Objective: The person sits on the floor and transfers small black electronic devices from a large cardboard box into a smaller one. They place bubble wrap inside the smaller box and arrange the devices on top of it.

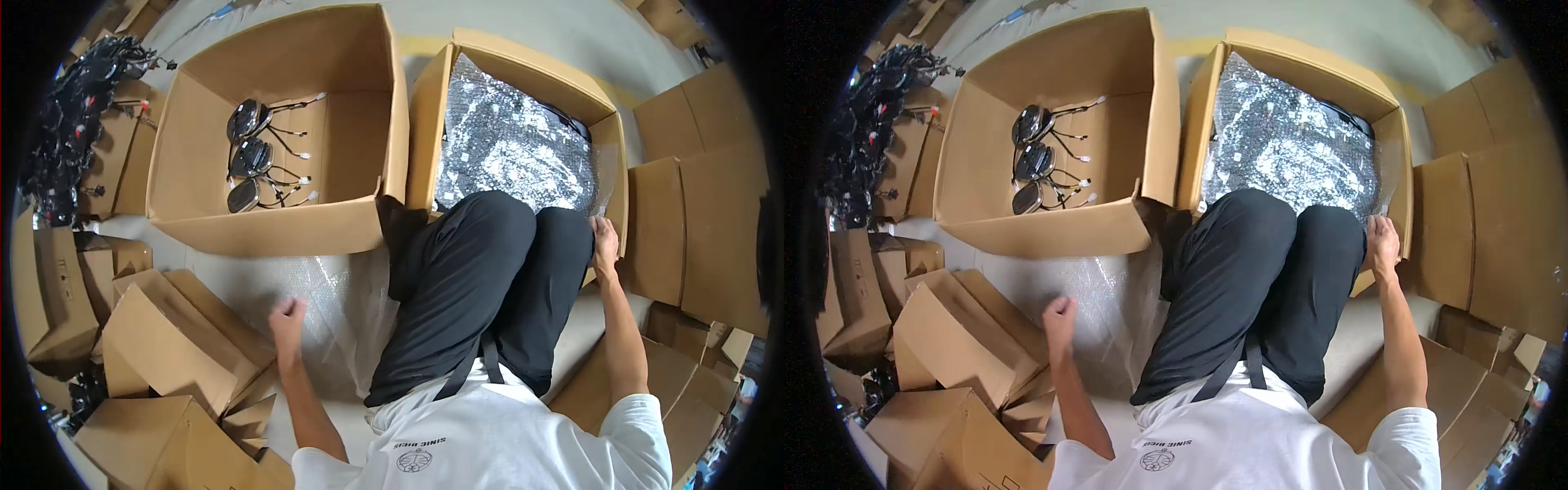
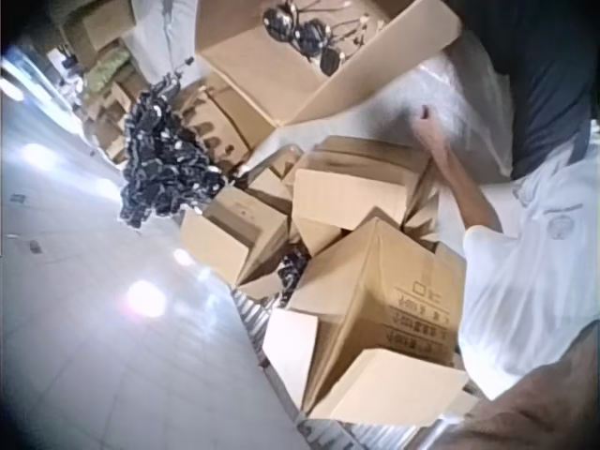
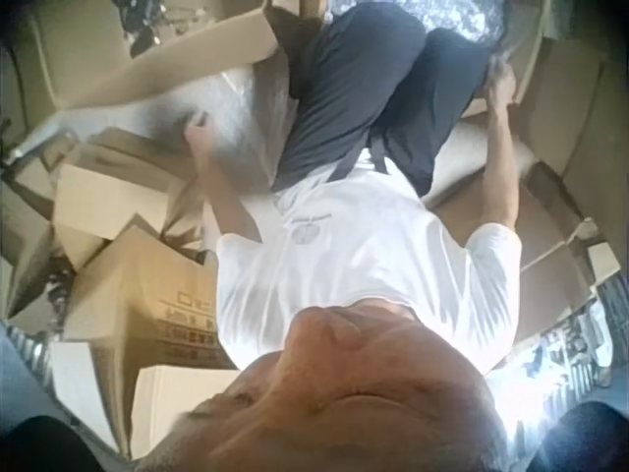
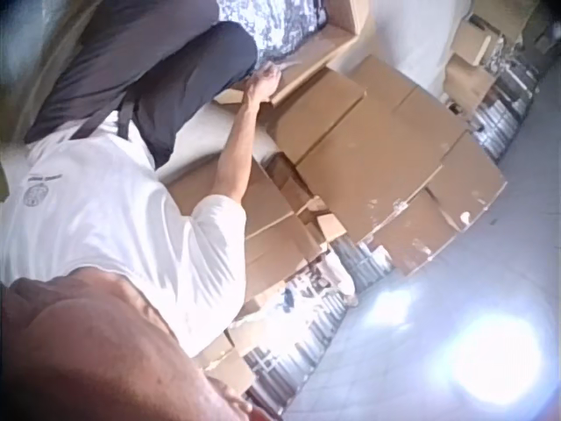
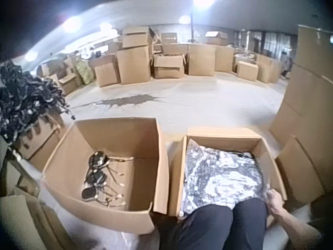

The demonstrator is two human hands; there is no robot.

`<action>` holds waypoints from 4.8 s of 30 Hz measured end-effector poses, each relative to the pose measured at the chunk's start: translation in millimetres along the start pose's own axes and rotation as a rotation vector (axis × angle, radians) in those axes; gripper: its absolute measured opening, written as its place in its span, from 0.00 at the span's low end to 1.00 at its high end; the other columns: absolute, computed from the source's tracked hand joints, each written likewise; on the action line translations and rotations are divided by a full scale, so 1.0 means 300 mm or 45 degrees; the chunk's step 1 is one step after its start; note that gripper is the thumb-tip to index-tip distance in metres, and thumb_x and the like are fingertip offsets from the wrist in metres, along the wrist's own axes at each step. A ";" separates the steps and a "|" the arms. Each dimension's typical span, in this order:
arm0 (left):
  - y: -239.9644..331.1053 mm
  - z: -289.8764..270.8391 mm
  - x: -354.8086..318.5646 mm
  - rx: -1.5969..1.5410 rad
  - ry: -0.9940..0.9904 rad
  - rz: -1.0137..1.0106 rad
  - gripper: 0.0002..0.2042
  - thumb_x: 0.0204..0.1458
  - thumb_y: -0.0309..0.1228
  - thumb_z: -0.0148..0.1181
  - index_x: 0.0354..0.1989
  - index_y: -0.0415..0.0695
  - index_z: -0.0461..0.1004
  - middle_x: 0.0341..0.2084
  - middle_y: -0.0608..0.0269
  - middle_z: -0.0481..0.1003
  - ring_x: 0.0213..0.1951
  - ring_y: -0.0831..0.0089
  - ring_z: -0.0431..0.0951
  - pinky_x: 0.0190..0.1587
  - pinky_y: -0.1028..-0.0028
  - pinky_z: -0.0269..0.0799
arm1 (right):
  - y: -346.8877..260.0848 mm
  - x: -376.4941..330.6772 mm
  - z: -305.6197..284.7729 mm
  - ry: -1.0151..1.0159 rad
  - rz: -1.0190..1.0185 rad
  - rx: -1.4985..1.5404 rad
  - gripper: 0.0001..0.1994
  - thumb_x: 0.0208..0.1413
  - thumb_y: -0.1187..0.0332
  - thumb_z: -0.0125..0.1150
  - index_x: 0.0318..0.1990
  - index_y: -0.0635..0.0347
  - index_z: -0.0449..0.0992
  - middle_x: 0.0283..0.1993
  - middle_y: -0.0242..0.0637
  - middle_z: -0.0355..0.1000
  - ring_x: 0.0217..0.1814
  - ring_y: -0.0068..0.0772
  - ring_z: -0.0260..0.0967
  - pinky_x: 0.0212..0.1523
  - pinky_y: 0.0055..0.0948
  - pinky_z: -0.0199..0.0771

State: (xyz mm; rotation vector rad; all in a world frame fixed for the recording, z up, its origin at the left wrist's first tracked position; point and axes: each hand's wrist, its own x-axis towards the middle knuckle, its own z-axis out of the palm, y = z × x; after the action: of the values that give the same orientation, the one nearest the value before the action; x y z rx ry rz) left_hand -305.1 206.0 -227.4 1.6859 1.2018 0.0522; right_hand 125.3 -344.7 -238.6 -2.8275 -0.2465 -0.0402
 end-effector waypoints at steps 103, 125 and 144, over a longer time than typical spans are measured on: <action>1.028 0.971 0.304 1.490 -0.577 1.659 0.07 0.49 0.24 0.61 0.36 0.41 0.74 0.38 0.53 0.79 0.43 0.51 0.79 0.46 0.53 0.73 | 0.177 0.382 -0.212 0.086 0.449 0.787 0.29 0.54 0.75 0.60 0.65 0.73 0.65 0.45 0.53 0.79 0.45 0.41 0.79 0.49 0.36 0.79; 0.996 1.464 0.601 1.362 -0.459 1.013 0.56 0.55 0.64 0.59 0.78 0.35 0.40 0.76 0.30 0.37 0.77 0.34 0.35 0.74 0.38 0.32 | -0.070 0.493 0.314 -0.167 0.021 -0.263 0.44 0.64 0.35 0.47 0.74 0.65 0.55 0.79 0.59 0.44 0.83 0.62 0.37 0.75 0.73 0.31; 1.073 -0.072 1.123 1.209 0.101 1.084 0.19 0.55 0.38 0.64 0.52 0.39 0.77 0.47 0.46 0.79 0.48 0.48 0.81 0.52 0.57 0.77 | -0.321 0.025 0.043 -0.161 -0.118 0.269 0.10 0.64 0.67 0.57 0.41 0.66 0.78 0.38 0.50 0.74 0.44 0.54 0.72 0.45 0.43 0.71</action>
State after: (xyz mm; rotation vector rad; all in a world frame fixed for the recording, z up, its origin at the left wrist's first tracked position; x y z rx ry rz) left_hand 69.9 469.8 -141.4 2.9620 0.4534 0.0742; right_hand 116.0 -249.1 -222.1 -2.6094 -0.3855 0.1366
